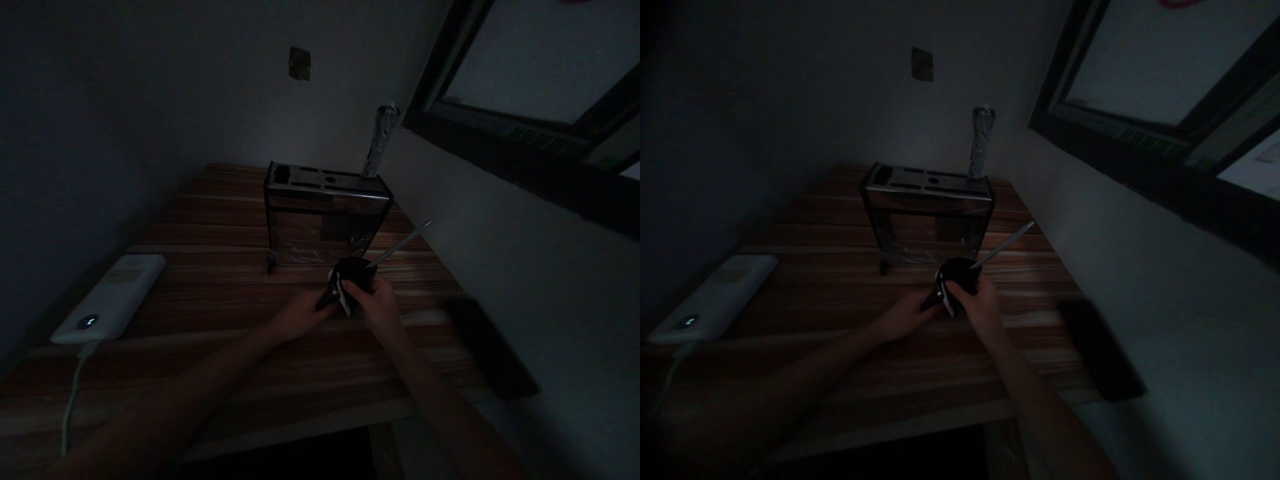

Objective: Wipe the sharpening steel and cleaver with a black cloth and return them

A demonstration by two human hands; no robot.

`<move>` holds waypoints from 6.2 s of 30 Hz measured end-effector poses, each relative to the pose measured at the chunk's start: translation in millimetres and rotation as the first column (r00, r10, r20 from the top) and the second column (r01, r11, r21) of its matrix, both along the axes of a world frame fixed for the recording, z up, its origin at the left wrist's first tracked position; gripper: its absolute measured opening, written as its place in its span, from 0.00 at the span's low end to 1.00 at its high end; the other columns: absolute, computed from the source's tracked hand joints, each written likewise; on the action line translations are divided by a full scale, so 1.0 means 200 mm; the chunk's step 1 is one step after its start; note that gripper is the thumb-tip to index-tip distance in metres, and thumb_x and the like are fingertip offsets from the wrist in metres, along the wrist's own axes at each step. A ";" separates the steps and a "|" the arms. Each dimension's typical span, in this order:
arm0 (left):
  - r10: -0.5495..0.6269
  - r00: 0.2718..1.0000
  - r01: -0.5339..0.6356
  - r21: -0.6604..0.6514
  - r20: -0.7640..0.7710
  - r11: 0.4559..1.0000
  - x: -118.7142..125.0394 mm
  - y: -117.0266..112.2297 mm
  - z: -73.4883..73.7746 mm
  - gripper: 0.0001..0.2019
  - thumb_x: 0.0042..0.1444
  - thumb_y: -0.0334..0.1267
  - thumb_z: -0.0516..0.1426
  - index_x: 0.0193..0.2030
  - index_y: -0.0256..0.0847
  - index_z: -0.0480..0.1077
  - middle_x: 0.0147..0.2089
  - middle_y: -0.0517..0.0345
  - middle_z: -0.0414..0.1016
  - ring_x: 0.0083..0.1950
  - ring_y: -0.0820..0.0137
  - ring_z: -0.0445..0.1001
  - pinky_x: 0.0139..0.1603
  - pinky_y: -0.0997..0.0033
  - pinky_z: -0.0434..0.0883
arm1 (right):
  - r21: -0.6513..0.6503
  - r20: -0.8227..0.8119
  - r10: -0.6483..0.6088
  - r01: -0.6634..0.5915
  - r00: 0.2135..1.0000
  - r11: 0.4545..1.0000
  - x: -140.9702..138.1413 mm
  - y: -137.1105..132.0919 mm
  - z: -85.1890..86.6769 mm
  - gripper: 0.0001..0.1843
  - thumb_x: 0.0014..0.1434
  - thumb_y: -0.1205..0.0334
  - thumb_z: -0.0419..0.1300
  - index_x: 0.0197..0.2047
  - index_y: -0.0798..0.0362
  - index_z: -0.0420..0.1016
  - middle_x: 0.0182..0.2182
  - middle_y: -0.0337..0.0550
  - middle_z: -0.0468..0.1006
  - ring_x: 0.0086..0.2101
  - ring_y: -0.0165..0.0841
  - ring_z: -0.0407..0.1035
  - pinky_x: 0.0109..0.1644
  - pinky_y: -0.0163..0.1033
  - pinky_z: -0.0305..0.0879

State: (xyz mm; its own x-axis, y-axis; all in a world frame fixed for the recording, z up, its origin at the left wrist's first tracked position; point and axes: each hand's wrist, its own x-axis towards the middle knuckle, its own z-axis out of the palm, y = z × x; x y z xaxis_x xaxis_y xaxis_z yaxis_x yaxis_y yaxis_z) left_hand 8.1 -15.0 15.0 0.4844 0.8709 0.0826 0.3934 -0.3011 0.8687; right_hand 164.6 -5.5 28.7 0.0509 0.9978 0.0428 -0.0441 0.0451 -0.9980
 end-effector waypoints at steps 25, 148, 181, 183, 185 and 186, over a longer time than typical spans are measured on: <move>-0.006 0.984 0.021 0.085 -0.178 0.996 0.00 -0.02 0.01 0.12 0.55 0.44 0.48 0.37 0.38 0.67 0.33 0.58 0.71 0.32 0.71 0.69 0.32 0.75 0.63 | 0.208 -0.290 -0.298 0.364 0.909 0.908 0.21 0.08 0.13 0.14 0.43 0.62 0.64 0.36 0.53 0.74 0.34 0.38 0.77 0.33 0.28 0.71 0.40 0.36 0.68; -0.048 0.981 0.070 0.115 -0.186 0.991 -0.01 -0.02 0.01 0.11 0.55 0.40 0.49 0.39 0.39 0.68 0.36 0.57 0.72 0.35 0.70 0.70 0.35 0.75 0.64 | 0.293 -0.418 -0.421 0.558 0.805 0.776 0.27 0.09 0.19 0.13 0.47 0.58 0.61 0.36 0.53 0.72 0.35 0.38 0.75 0.34 0.31 0.71 0.40 0.43 0.70; -0.008 0.997 0.014 0.086 -0.076 0.996 -0.01 -0.01 0.01 0.12 0.55 0.42 0.48 0.35 0.37 0.67 0.31 0.60 0.70 0.32 0.72 0.68 0.32 0.77 0.64 | 0.118 -0.164 -0.252 0.272 0.954 0.955 0.03 0.01 0.01 0.15 0.43 0.55 0.63 0.36 0.53 0.73 0.32 0.39 0.77 0.32 0.32 0.71 0.36 0.38 0.68; 0.001 0.999 0.002 0.063 -0.049 0.998 -0.01 -0.01 0.00 0.11 0.55 0.41 0.49 0.36 0.36 0.67 0.32 0.60 0.71 0.33 0.72 0.69 0.33 0.77 0.64 | 0.096 -0.098 -0.166 0.175 0.981 0.980 0.01 0.01 -0.01 0.15 0.42 0.56 0.64 0.35 0.53 0.73 0.32 0.40 0.77 0.31 0.31 0.71 0.36 0.37 0.68; 0.007 1.000 -0.006 0.033 -0.029 0.999 -0.02 0.00 0.00 0.11 0.54 0.40 0.50 0.36 0.36 0.68 0.33 0.59 0.72 0.33 0.71 0.70 0.34 0.76 0.65 | 0.075 -0.009 -0.075 0.075 0.997 0.994 0.00 0.00 -0.02 0.16 0.40 0.58 0.65 0.34 0.54 0.73 0.32 0.40 0.78 0.31 0.32 0.71 0.36 0.37 0.68; 0.007 1.000 -0.006 0.020 -0.022 1.000 -0.02 0.00 0.00 0.11 0.54 0.40 0.50 0.36 0.35 0.68 0.33 0.59 0.72 0.33 0.71 0.70 0.34 0.76 0.65 | 0.067 0.034 -0.040 0.037 0.999 0.997 -0.01 -0.01 -0.02 0.16 0.39 0.59 0.65 0.34 0.54 0.73 0.31 0.40 0.78 0.32 0.32 0.71 0.37 0.37 0.68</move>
State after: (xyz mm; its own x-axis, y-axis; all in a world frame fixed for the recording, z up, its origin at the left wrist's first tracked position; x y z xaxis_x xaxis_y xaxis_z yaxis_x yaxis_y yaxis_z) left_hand 4.7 -15.1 14.8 0.4806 0.8724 0.0893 0.4146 -0.3158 0.8535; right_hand 162.9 -7.1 23.8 0.0866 0.9900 0.1114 -0.0059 0.1123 -0.9937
